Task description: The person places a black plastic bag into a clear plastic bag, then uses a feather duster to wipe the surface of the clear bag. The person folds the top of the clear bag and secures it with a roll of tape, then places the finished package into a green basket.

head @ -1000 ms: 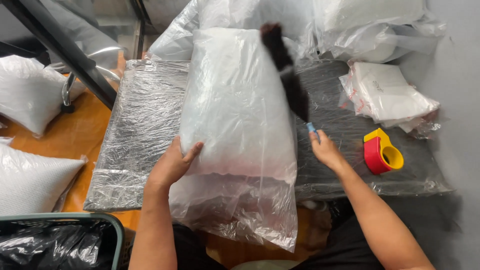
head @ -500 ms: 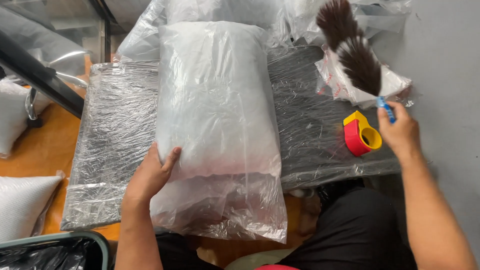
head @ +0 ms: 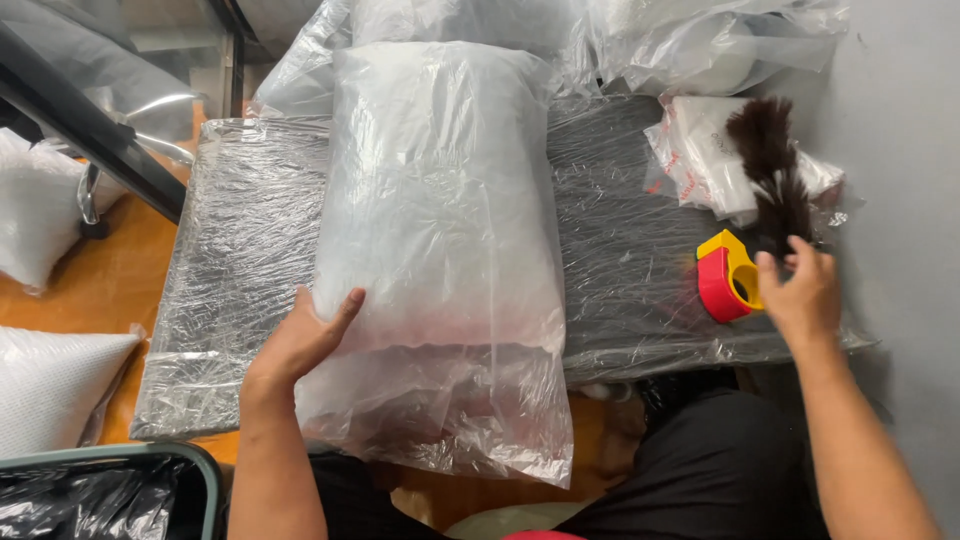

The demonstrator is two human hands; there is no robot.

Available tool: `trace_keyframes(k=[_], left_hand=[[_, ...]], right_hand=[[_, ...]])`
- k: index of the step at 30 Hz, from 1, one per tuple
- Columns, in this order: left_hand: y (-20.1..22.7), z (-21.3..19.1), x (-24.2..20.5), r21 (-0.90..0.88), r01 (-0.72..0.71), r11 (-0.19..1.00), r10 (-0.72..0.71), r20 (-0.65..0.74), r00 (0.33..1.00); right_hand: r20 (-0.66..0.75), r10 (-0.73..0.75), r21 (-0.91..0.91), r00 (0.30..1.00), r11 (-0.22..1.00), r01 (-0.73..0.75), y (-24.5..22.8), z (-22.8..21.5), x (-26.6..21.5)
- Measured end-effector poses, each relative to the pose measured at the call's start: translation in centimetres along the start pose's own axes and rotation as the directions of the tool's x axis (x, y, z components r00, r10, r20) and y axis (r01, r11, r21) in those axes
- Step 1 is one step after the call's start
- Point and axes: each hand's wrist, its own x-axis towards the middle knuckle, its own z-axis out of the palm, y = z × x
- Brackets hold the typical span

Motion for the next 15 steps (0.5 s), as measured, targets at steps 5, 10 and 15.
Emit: trace_keyframes(k=[5, 10, 15], left_hand=[[3.7, 0.7, -2.1, 0.06, 0.015, 0.998, -0.021, 0.101, 0.995], [4.5, 2.8, -1.5, -0.137, -0.058, 0.989, 0.062, 0.018, 0.998], [3.9, 6.7, 4.5, -0.424, -0.258, 0.868, 0.139, -0.291, 0.947]], right_hand=[[0.735, 0.079, 0.434, 0.673, 0.709, -0.557, -19.0, -1.9, -1.2], [0.92, -0.063, 0.383, 0.388, 0.358, -0.852, -27.1, 0.0, -4.3], [0.738, 0.067, 0.655, 0.672, 0.167, -0.737, -30.6, -2.4, -0.2]])
